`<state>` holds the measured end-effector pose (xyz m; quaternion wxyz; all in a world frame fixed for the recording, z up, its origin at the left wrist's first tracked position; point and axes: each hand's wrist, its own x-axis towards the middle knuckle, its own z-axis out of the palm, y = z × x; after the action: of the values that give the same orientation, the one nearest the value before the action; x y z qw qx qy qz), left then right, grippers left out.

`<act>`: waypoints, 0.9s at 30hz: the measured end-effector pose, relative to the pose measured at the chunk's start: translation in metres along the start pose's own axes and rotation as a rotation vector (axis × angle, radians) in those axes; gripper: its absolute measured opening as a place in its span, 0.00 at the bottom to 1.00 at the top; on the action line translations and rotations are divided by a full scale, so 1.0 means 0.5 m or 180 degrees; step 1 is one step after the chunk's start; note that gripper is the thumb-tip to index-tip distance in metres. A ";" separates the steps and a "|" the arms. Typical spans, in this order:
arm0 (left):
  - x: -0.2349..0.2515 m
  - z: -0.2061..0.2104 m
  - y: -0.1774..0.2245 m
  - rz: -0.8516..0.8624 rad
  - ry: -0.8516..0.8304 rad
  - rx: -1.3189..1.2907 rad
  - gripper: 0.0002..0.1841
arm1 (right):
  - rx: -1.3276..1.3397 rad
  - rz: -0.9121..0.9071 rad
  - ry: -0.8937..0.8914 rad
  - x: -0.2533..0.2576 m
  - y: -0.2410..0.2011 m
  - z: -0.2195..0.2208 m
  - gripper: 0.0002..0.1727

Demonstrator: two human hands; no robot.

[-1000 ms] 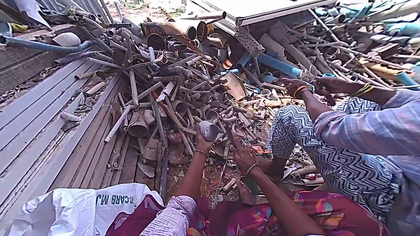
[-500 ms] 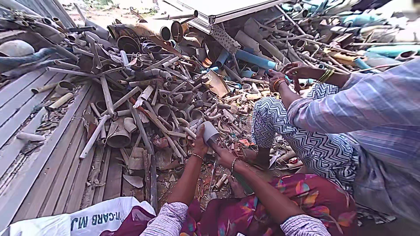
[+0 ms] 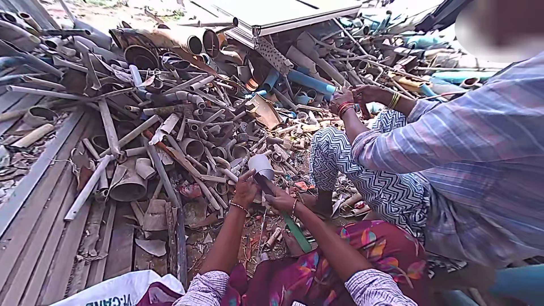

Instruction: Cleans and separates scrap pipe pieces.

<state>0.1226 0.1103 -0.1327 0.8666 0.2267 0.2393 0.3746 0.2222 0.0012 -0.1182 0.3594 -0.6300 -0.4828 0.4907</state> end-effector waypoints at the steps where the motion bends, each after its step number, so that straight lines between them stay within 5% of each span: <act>1: 0.007 -0.014 0.001 0.0020 -0.0203 -0.0214 0.13 | 0.0845 -0.0204 -0.0256 -0.002 0.005 -0.001 0.41; 4: 0.022 -0.034 -0.005 0.0161 -0.0231 -0.0544 0.14 | 0.1029 -0.0243 -0.0516 -0.009 -0.003 -0.001 0.42; 7: 0.018 -0.007 -0.013 0.0063 0.0374 0.0151 0.18 | -0.1872 0.0617 0.0031 -0.002 -0.039 0.008 0.45; 9: 0.012 0.005 -0.016 -0.0186 0.0402 0.0766 0.23 | -0.2710 0.1225 0.0285 0.011 -0.043 0.015 0.45; 12: -0.001 0.009 -0.006 -0.0370 0.0126 0.0910 0.19 | -0.2343 0.1117 0.0404 0.008 -0.048 0.000 0.27; 14: 0.004 -0.008 0.001 -0.0195 -0.0121 0.0575 0.18 | -0.1280 0.0497 0.0266 0.001 -0.029 -0.005 0.17; 16: 0.011 -0.031 0.010 0.0015 -0.0153 0.0348 0.19 | 0.0411 -0.0087 -0.0253 0.002 0.002 0.003 0.18; 18: 0.018 -0.034 0.007 0.0174 -0.0046 0.0269 0.19 | 0.0984 -0.0246 -0.0582 0.002 0.013 0.003 0.21; 20: 0.013 -0.011 -0.004 0.0285 0.0136 0.0314 0.17 | -0.0090 -0.0068 -0.0198 0.000 0.001 -0.002 0.25; 23: -0.006 0.023 -0.010 0.0078 0.0237 0.0321 0.19 | -0.2303 0.1057 0.0338 -0.001 -0.054 0.004 0.30; 25: -0.009 0.035 -0.009 -0.0105 0.0269 0.0337 0.23 | -0.2298 0.1174 0.0530 0.002 -0.054 -0.003 0.27; 27: -0.002 0.026 -0.011 -0.0106 0.0282 0.0460 0.24 | -0.1225 0.0798 0.0682 -0.002 -0.040 -0.016 0.16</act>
<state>0.1325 0.1035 -0.1256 0.8427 0.2678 0.3075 0.3516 0.2249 0.0057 -0.0973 0.2183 -0.7902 -0.4445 0.3610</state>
